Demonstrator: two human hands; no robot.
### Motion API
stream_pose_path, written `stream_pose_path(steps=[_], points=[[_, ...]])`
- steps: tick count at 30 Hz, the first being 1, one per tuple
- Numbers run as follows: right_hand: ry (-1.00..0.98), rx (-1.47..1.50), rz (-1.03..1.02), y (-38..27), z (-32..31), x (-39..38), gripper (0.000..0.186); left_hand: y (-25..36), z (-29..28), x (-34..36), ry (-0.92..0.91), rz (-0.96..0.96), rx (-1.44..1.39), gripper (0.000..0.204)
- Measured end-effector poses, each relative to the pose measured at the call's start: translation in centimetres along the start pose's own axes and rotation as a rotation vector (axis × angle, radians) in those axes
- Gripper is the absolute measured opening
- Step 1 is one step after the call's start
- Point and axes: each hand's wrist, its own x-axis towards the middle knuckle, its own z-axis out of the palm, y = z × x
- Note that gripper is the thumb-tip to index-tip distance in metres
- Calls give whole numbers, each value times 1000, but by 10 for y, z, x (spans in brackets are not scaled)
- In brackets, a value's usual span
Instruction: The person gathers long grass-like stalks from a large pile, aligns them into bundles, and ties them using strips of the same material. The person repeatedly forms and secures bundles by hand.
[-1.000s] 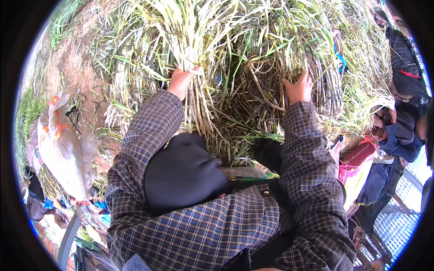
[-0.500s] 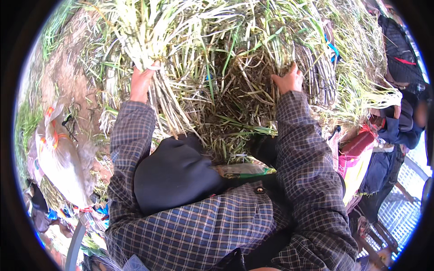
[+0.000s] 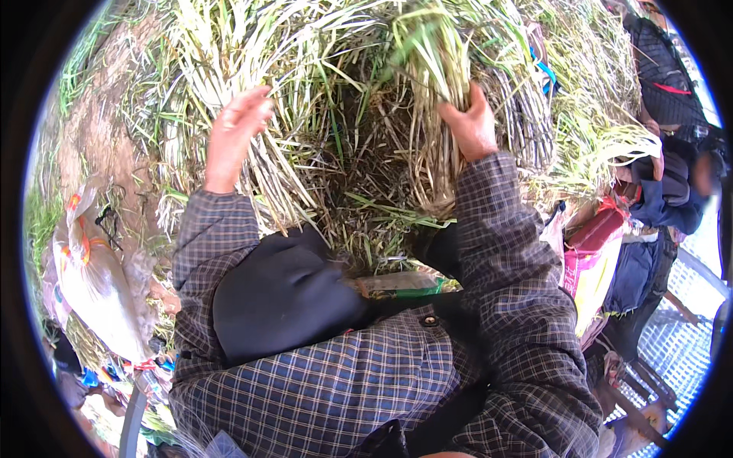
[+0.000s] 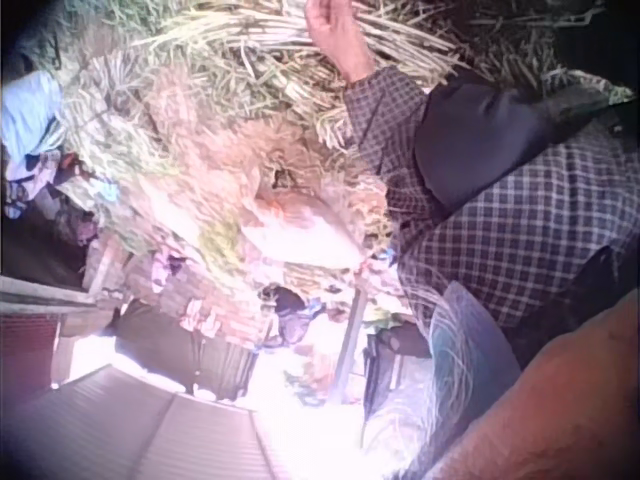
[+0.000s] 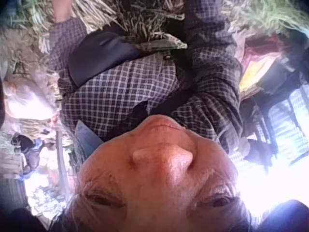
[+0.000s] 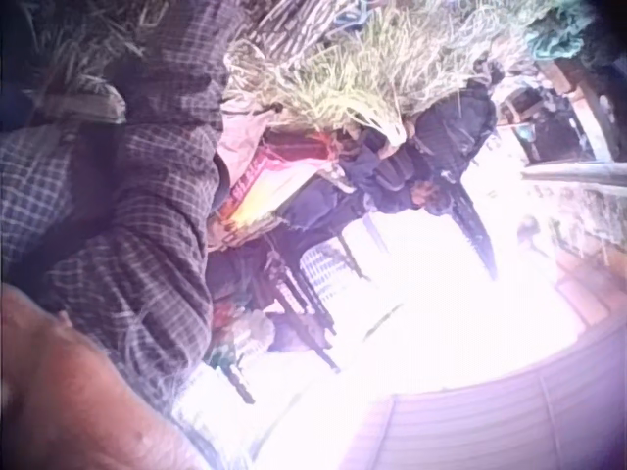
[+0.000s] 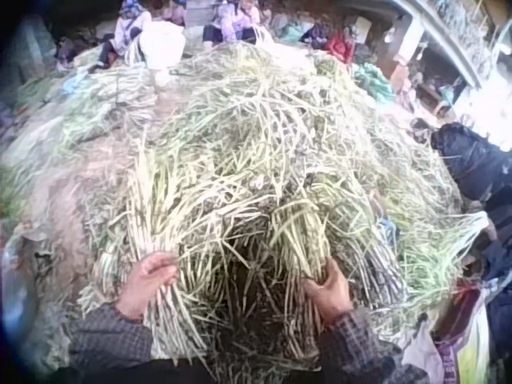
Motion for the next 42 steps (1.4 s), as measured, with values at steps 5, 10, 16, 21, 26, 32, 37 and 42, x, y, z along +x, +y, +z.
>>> stream_pose_path(steps=[5,10,16,21,26,32,37,42], points=[[-492,-396,173,2,2,-9,70,-17,44,-1,-390,-257,-7,32],[118,-352,-70,42,-6,14,49,-31,45,-2,-337,-265,-71,36],[-344,-368,169,80,-31,61,70,8,47,21,-547,-209,317,41],[-396,-391,99,63,-66,63,62,69,59,58,-677,-155,467,43],[-497,-265,158,63,-50,47,70,54,131,62,-857,-376,569,63],[-339,-277,54,91,-34,55,80,1,191,45,-667,-484,230,99],[-415,-19,103,81,-35,52,76,-5,230,20,-375,-477,-77,107],[-444,150,-129,56,-24,35,57,-3,214,12,-126,-441,-211,84]])
